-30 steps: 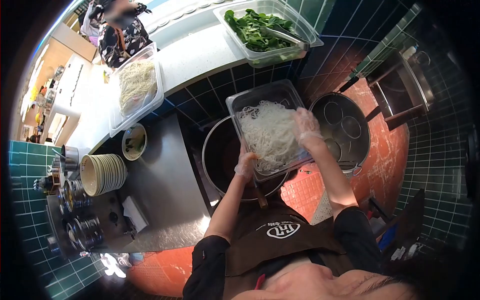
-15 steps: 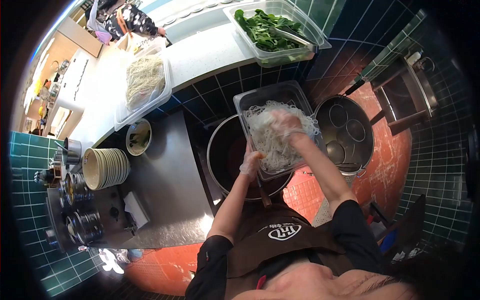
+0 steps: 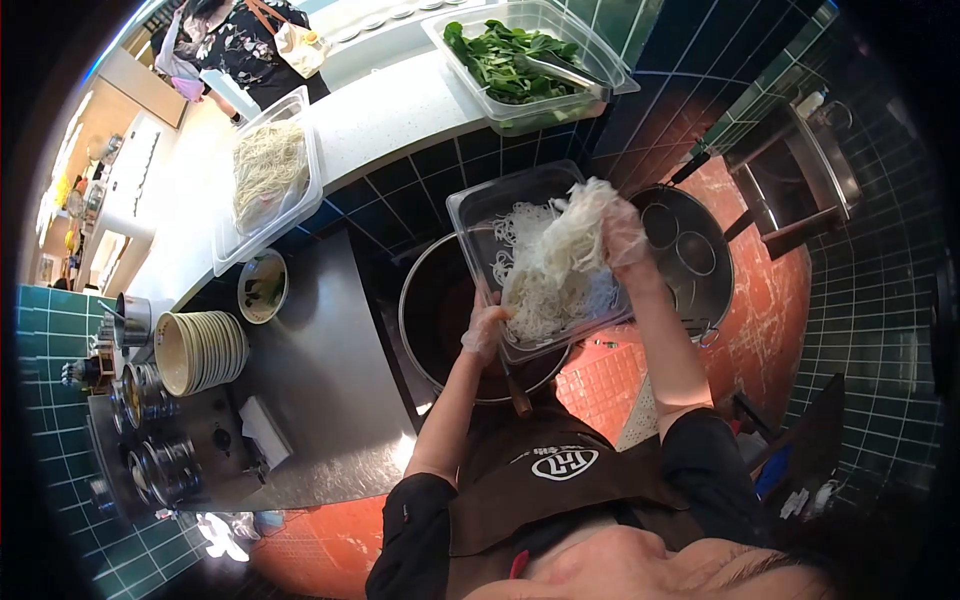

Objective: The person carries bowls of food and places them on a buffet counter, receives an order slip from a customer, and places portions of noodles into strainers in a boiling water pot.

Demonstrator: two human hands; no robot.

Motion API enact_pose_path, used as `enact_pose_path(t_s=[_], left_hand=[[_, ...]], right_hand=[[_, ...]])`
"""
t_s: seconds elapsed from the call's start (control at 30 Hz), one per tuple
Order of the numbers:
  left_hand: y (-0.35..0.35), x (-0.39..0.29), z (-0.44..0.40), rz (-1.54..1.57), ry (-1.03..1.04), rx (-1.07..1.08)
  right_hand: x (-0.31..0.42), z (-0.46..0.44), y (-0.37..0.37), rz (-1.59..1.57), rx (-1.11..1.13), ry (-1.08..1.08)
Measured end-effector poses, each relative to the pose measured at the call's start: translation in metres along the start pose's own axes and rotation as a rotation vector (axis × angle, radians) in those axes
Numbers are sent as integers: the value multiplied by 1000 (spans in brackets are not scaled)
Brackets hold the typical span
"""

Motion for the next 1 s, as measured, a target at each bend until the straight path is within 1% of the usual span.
enact_pose_path(t_s=[0.03, 0.07, 0.1, 0.2, 0.27, 0.33, 0.4, 0.47, 0.53, 0.63, 0.67, 0.73, 0.83, 0.9, 0.93, 0.97, 1.0], left_hand=[[-1, 0, -2, -11, 49, 12], [-1, 1, -3, -19, 100, 21], [-2, 2, -3, -24, 149, 28], [-5, 4, -5, -127, 117, -22], [-3, 3, -5, -77, 138, -11], [-3, 2, -4, -44, 127, -12], [1, 0, -1, -29, 82, -24], [0, 2, -3, -21, 98, -10], [-5, 4, -7, -64, 118, -7], [-11, 10, -8, -156, 131, -37], [-11, 9, -8, -169, 128, -47], [-9, 8, -9, -187, 141, -60], [-8, 6, -10, -220, 193, -79], [-6, 1, -7, -258, 235, -104], [-4, -2, -6, -240, 245, -66], [-3, -5, -4, -223, 255, -29], [-1, -9, -2, -206, 269, 3]], right_hand=[[-19, -3, -22, 220, -7, 44], [-23, -3, -29, 442, -11, 91], [-25, -4, -37, 804, 3, 63], [-37, 8, -55, 1105, 6, 104], [-41, 11, -57, 1062, 134, 68], [-49, 13, -41, 1072, 278, -251], [-64, 30, -6, 1491, 289, -220], [-74, 35, 0, 1742, 256, -225], [-90, 27, -7, 1826, 187, -283], [-82, 16, -22, 1745, 136, -419], [-74, 11, -21, 1690, 165, -469], [-38, 4, -9, 1582, 221, -567], [28, 13, 40, 1266, 191, -693], [60, 18, 53, 1170, 231, -584], [75, 19, 58, 1120, 253, -533], [88, 24, 63, 938, 299, -500], [101, 29, 66, 809, 250, -397]])
Point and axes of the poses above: each hand's wrist, its own z-axis away from the middle knuckle, its own y-axis out of the palm, x = y × z, the point moved 2 cm from there along -z, towards the middle knuckle, and after that the axes turned 5 degrees about -z, right-handed, at the moved point
